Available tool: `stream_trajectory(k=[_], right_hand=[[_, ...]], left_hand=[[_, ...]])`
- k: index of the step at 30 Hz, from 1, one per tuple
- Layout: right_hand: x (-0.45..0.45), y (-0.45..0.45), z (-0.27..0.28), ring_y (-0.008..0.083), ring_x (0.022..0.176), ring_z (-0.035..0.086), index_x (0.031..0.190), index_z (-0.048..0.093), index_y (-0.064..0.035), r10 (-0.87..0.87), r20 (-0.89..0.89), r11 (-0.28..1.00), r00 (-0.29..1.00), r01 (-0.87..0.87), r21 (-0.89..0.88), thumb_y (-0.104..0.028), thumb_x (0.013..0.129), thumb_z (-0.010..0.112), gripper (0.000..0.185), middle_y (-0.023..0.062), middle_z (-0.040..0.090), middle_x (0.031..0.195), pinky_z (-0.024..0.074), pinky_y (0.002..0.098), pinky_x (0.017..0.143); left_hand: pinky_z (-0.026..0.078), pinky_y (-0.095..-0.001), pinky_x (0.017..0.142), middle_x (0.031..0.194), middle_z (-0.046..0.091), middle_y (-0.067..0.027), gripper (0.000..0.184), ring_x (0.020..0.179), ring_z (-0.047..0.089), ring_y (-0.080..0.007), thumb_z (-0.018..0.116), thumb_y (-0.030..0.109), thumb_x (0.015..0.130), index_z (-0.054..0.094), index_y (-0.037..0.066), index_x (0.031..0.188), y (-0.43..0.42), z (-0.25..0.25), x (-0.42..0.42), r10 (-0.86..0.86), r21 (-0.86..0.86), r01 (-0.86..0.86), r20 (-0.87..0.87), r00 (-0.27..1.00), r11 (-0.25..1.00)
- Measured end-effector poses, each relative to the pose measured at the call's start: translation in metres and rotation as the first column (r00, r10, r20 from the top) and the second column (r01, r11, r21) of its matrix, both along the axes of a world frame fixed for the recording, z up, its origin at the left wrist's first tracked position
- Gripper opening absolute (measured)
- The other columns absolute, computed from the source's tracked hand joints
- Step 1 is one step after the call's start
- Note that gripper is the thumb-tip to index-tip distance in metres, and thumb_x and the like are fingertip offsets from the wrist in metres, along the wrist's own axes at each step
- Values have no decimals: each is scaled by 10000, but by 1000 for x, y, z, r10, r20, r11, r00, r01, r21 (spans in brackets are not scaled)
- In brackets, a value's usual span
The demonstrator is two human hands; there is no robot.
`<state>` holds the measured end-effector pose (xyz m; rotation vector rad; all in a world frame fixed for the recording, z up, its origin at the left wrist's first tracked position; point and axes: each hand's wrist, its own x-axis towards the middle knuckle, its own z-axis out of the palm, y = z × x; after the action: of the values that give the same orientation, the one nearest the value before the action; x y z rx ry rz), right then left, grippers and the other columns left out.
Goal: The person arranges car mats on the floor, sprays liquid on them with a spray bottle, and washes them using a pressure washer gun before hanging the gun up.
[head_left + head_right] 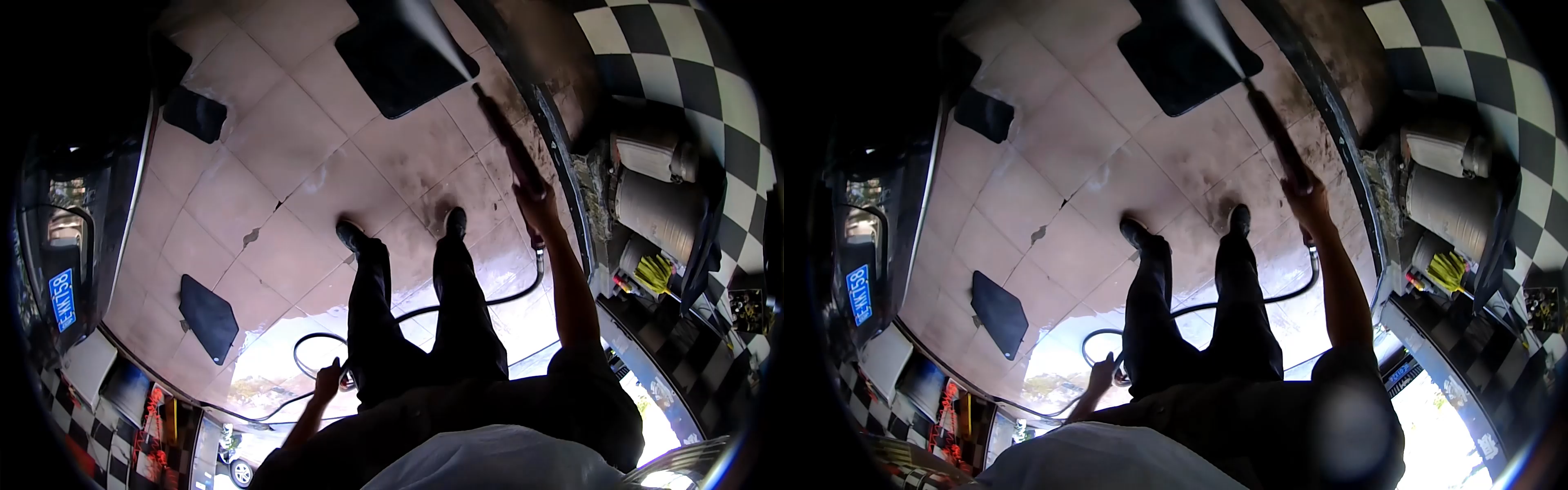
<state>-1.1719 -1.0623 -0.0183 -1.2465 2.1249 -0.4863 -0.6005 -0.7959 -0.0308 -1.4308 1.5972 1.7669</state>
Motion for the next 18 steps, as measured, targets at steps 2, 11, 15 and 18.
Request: stream_trajectory(k=[2, 11, 15, 18], right_hand=[[-13, 36, -7, 285, 781, 618, 1072, 549, -28, -72, 103, 997, 992, 68, 43, -177, 736, 676, 389, 145, 633, 847, 478, 361, 647], [-120, 64, -149, 191, 703, 580, 860, 572, 6, -625, 636, 727, 453, 635, 261, -78, 806, 600, 103, 78, 574, 731, 482, 343, 721], [-128, 100, -242, 177, 706, 568, 850, 573, 2, -679, 603, 677, 419, 674, 295, -81, 820, 570, 88, 71, 568, 732, 458, 314, 708], [-130, 127, -278, 148, 684, 556, 838, 574, -5, -718, 575, 668, 393, 621, 409, -100, 820, 565, 98, 69, 573, 719, 435, 279, 681]], left_hand=[[476, -377, 516, 738, 634, -131, 267, 649, 619, -280, 444, 255, 882, 566, 17, 870, -35, -37, 19, -117, 277, 148, -126, 985, 950], [517, -291, 600, 670, 579, -66, 398, 583, 574, -168, 645, 433, 778, 544, 62, 880, -364, -380, -266, 951, 185, -944, 92, 295, 275], [475, -410, 869, 825, 490, -104, 663, 731, 508, -186, 731, 361, 717, 421, 23, 1197, -434, -519, -379, 997, 269, -962, 50, 63, 48], [468, -382, 796, 767, 466, -77, 626, 642, 455, -167, 738, 337, 713, 432, 22, 1160, -467, -605, -423, 991, 96, -992, -96, -95, -86]])
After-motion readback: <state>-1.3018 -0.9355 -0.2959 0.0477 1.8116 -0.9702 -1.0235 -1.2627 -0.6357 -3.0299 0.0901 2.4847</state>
